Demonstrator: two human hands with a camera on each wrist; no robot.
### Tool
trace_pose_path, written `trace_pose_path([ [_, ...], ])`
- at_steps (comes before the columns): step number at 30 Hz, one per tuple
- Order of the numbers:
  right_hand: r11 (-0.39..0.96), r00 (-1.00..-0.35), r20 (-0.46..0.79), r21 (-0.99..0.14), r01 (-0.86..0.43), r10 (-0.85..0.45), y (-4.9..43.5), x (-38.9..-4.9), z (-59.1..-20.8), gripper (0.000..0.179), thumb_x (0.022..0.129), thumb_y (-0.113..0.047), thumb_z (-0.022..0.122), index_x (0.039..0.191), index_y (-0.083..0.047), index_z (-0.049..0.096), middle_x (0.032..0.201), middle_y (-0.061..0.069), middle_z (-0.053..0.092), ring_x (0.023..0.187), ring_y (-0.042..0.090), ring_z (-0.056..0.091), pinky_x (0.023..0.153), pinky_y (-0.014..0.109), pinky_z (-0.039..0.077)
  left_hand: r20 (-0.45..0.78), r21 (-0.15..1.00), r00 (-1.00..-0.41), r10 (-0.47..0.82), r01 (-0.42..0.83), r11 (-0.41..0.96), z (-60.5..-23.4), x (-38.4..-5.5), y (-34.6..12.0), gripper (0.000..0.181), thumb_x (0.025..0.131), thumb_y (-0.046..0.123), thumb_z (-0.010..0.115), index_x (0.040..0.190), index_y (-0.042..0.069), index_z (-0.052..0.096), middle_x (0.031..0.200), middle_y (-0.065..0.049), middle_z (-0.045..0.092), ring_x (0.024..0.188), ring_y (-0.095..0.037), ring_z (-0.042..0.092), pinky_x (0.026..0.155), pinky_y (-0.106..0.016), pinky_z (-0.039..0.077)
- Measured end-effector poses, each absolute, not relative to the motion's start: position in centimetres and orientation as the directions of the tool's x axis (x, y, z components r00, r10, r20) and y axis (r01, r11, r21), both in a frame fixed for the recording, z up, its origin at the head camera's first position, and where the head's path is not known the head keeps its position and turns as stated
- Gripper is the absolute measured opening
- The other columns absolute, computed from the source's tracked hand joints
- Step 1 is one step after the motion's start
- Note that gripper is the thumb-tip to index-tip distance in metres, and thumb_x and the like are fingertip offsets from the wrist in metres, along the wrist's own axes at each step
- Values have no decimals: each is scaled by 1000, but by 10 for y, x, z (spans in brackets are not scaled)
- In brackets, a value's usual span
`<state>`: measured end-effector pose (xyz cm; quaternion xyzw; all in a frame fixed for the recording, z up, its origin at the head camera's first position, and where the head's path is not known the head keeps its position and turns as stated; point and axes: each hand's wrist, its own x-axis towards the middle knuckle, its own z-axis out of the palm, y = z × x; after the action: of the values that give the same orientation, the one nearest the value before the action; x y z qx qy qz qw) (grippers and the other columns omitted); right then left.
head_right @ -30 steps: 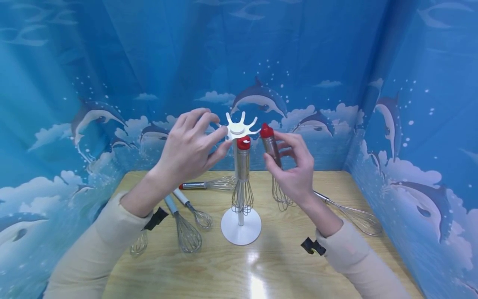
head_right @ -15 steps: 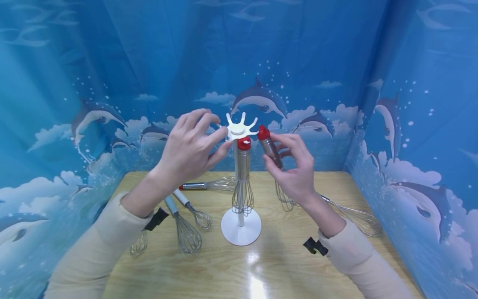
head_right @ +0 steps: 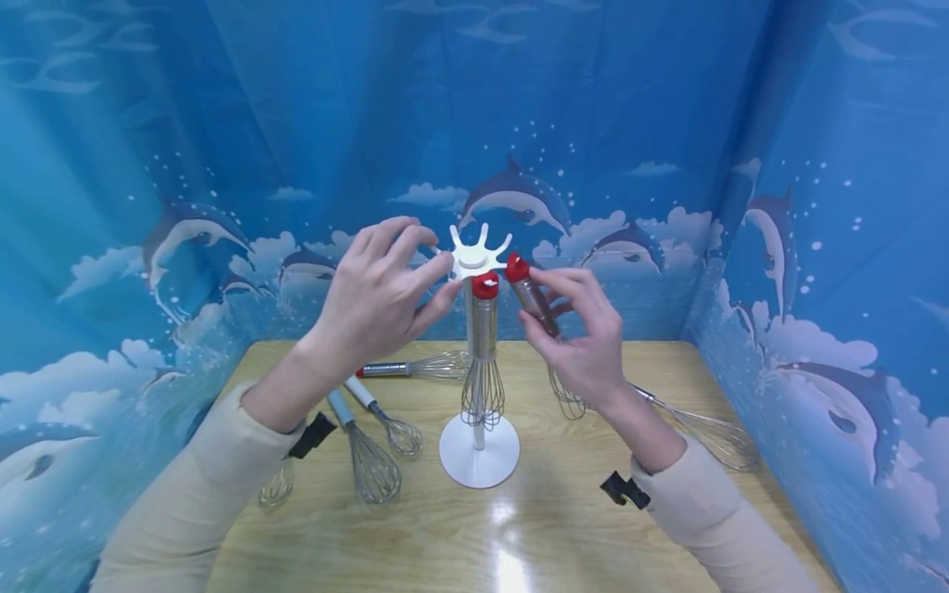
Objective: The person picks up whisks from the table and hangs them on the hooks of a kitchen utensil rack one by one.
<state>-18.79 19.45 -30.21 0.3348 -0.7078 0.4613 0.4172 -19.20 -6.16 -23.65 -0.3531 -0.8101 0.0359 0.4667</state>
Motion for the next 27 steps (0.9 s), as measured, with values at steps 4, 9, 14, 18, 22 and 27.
trace_pose_path([
  [4,352,-435,896,-380,-856,-92,192,-187,-304,53,74,20,77,125,7,68,119,-8,66,99,-3,64,79,11,55,732,-388,-313,605,539,748,-237,-192,-61,33,105,45,58,106,17,75,118,-11,72,116,-33,64,98,-46,57],
  [9,356,-439,894,-383,-852,-90,190,-188,-308,53,74,20,77,125,8,67,117,-3,67,98,-4,65,78,11,54,730,-388,-315,606,539,748,-237,-191,-61,33,105,45,58,106,17,75,117,-11,72,116,-33,64,98,-47,57],
  [14,353,-447,891,-394,-849,-79,188,-188,-310,55,73,21,77,125,8,67,116,-3,67,97,-4,64,78,11,55,729,-391,-316,608,537,748,-236,-191,-62,33,105,46,58,106,17,75,118,-11,72,117,-33,64,99,-47,57],
  [18,342,-457,886,-409,-846,-72,186,-189,-312,56,73,21,76,126,8,66,119,-10,65,97,-4,65,79,11,55,729,-395,-314,609,534,748,-236,-191,-61,33,105,46,58,107,17,75,118,-11,72,117,-33,64,99,-47,57],
  [22,321,-473,879,-432,-843,-62,184,-189,-314,56,74,21,76,127,8,64,122,-17,63,96,-4,66,80,12,56,728,-395,-315,609,533,748,-236,-191,-61,33,105,45,58,107,17,75,118,-11,72,117,-33,64,98,-46,57],
  [27,309,-485,872,-447,-839,-56,180,-189,-317,56,76,20,75,129,8,62,125,-19,62,96,-3,66,81,13,57,725,-394,-322,609,532,750,-236,-191,-61,33,105,44,59,108,17,75,120,-11,72,118,-33,65,99,-47,57],
])
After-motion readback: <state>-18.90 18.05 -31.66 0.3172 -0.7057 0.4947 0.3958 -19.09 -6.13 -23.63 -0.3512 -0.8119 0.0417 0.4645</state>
